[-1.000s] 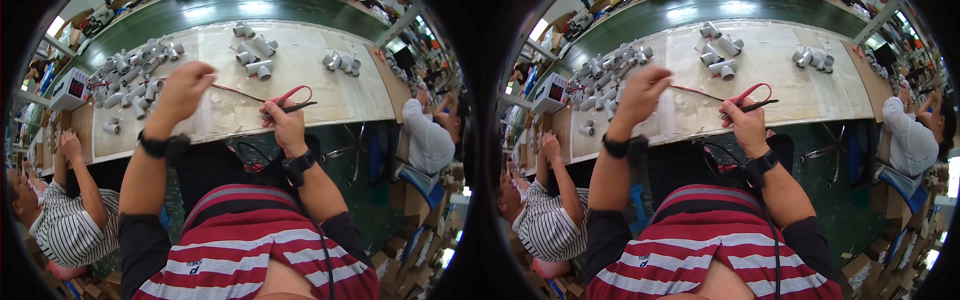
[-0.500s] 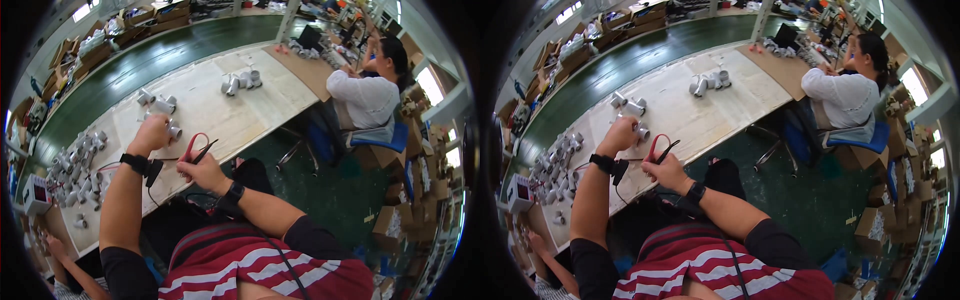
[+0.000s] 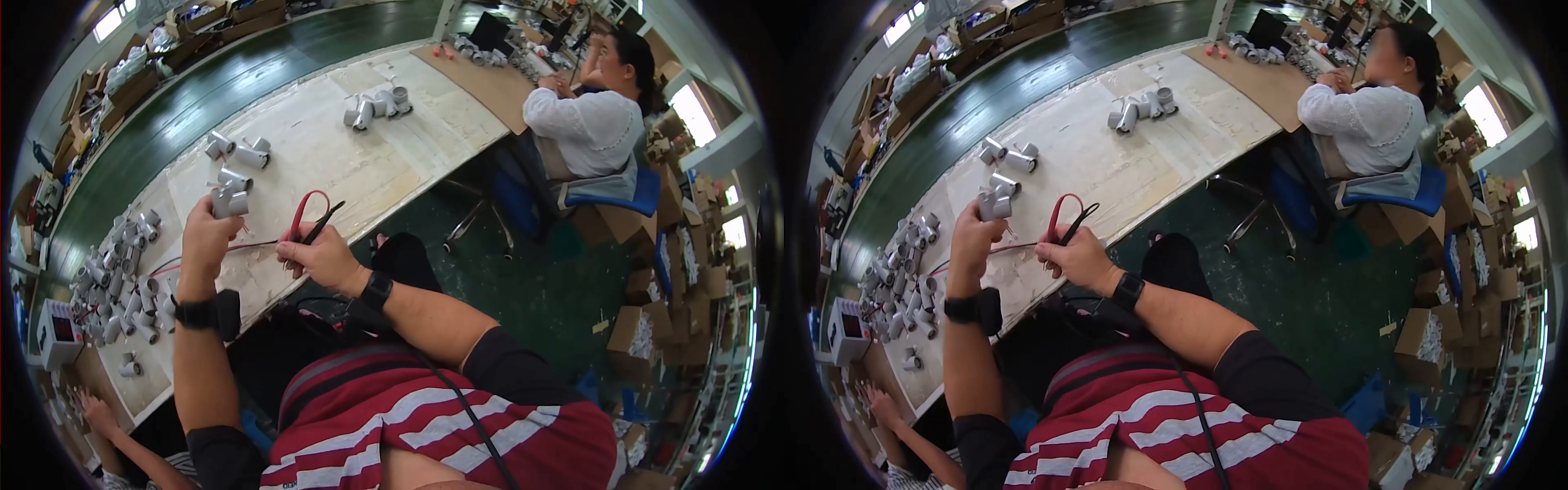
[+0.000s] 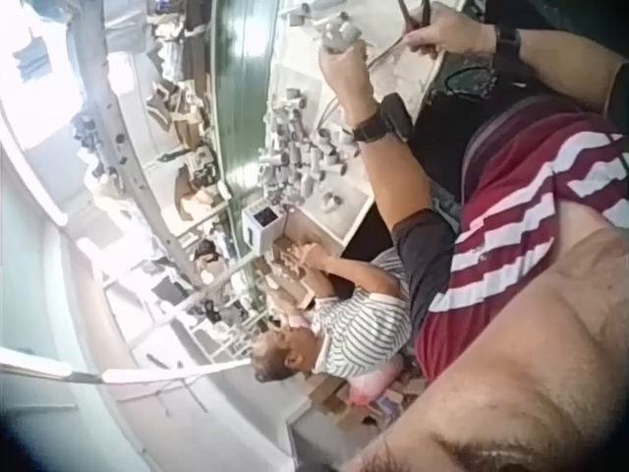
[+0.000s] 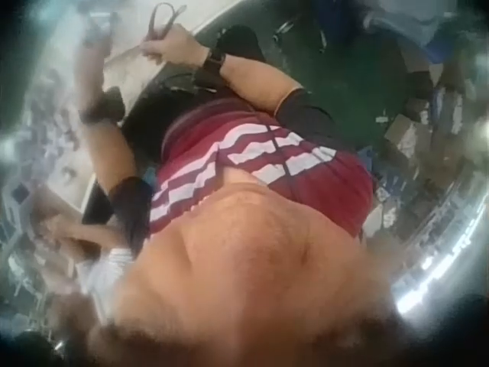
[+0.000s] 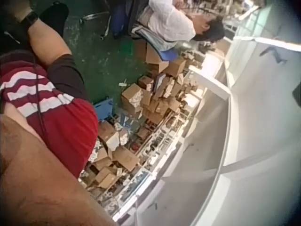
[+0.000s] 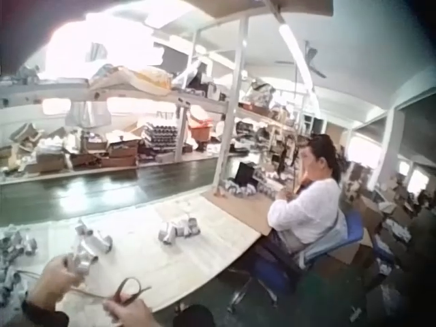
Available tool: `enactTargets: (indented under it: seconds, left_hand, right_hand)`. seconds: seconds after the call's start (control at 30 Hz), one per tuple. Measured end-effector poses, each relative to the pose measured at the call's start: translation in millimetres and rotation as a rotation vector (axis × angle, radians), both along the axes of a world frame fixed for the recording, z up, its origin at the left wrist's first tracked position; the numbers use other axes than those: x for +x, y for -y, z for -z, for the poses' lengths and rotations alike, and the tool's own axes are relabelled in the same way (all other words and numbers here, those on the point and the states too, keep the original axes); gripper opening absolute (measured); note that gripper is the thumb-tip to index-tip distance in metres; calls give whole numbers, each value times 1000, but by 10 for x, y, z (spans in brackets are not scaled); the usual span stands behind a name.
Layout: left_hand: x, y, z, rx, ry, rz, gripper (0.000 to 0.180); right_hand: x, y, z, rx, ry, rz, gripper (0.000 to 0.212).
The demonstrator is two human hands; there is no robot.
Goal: The person tests plastic pipe fittings by touching a multimeter probe to the internal components of each fitting, setting them aside, and picking up new ones. After testing several fittings, the person reaches over to adjust a power supply unit and later presses a button on a device in their waist pouch.
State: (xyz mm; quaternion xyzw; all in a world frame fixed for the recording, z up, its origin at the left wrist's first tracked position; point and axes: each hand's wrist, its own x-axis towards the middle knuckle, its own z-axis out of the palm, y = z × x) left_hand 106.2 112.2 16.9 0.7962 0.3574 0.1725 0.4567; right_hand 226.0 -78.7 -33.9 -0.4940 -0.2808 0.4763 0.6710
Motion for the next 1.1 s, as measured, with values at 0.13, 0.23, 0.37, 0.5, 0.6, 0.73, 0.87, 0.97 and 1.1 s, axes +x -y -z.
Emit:
enactTargets:
  seconds: [0.13,0.23,0.37,0.5,0.6,0.73,0.87,0.97,1.1]
  left_hand:
    - [-438,410,109,-483,380,-300,35]
    - [-729,622,339,-559,655,-363,44]
    - [-791,841,456,-523,745,-420,42]
    - [-856,951,519,-392,706,-389,41]
    - [-875,964,499,-354,681,-361,41]
    - [-864,972,493,-347,673,-346,42]
    - [-861,965,490,-355,690,-356,42]
    - [-864,954,501,-363,695,-355,42]
    - [-872,940,538,-368,697,-359,43]
  right_hand:
    - [-15,-85,-56,-51,66,110,14]
    - [-99,-188,-183,-57,128,147,15]
    - [-225,-335,-147,-29,159,118,14]
    - [-353,-368,-135,-26,209,109,13]
    - [-410,-408,-125,-40,253,95,13]
    - [-454,-430,-93,-72,311,82,15]
    - [-485,-457,-86,-116,377,83,16]
    - [-502,-470,-70,-121,422,86,17]
    - [-539,-478,-18,-99,518,93,16]
